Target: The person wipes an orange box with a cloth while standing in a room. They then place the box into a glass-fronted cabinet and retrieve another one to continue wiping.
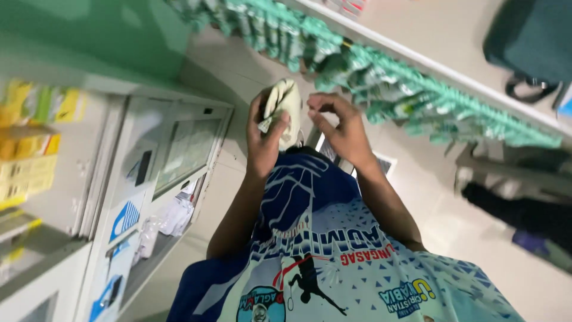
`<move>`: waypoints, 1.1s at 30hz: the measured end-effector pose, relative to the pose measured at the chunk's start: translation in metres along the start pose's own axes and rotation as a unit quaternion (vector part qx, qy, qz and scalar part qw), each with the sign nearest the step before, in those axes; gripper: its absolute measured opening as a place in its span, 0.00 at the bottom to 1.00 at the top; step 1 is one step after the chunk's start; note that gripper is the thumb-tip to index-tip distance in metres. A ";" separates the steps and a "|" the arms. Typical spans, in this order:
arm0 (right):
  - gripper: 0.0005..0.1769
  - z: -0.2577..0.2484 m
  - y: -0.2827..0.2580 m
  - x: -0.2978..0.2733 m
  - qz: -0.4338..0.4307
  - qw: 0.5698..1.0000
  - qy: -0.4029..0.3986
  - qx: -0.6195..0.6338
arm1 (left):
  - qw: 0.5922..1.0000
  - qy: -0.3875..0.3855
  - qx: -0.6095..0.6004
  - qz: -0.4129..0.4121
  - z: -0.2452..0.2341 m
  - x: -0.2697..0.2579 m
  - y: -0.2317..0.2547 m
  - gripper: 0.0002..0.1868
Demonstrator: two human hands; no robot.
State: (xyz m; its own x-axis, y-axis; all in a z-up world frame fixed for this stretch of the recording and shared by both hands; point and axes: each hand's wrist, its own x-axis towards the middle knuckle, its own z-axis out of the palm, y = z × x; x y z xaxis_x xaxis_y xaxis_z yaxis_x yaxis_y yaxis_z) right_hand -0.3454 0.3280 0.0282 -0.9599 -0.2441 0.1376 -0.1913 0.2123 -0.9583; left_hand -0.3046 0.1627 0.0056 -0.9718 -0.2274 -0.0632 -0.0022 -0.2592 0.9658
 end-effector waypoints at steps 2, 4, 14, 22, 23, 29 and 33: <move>0.14 -0.017 0.009 0.000 0.016 0.999 0.033 0.011 | 1.000 -0.023 -0.008 -0.004 0.018 0.010 -0.009 0.28; 0.15 -0.030 0.017 0.003 0.028 0.997 0.064 0.022 | 0.999 -0.044 -0.017 -0.004 0.032 0.019 -0.017 0.28; 0.14 -0.075 0.038 0.064 0.032 0.983 0.180 -0.017 | 0.994 -0.105 -0.010 -0.036 0.075 0.099 -0.035 0.29; 0.16 -0.130 0.077 0.180 0.001 0.938 0.240 -0.251 | 0.971 -0.206 -0.033 -0.114 0.100 0.223 -0.032 0.29; 0.18 -0.138 0.086 0.193 0.007 0.928 0.263 -0.265 | 0.967 -0.225 -0.016 -0.118 0.105 0.239 -0.030 0.29; 0.33 -0.181 0.168 0.256 0.066 0.866 0.368 -0.332 | 0.946 -0.292 -0.004 -0.143 0.132 0.325 -0.046 0.29; 0.36 -0.187 0.211 0.275 0.126 0.839 0.403 -0.344 | 0.933 -0.315 0.033 -0.171 0.149 0.364 -0.058 0.26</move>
State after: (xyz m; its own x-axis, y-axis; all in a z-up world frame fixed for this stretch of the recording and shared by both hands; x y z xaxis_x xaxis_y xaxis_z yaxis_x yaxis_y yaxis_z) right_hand -0.6875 0.4823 -0.0894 -0.7614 0.5508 0.3419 0.2322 0.7241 -0.6495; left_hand -0.6936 0.2354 -0.0362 -0.8574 0.4597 -0.2313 -0.3325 -0.1520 0.9308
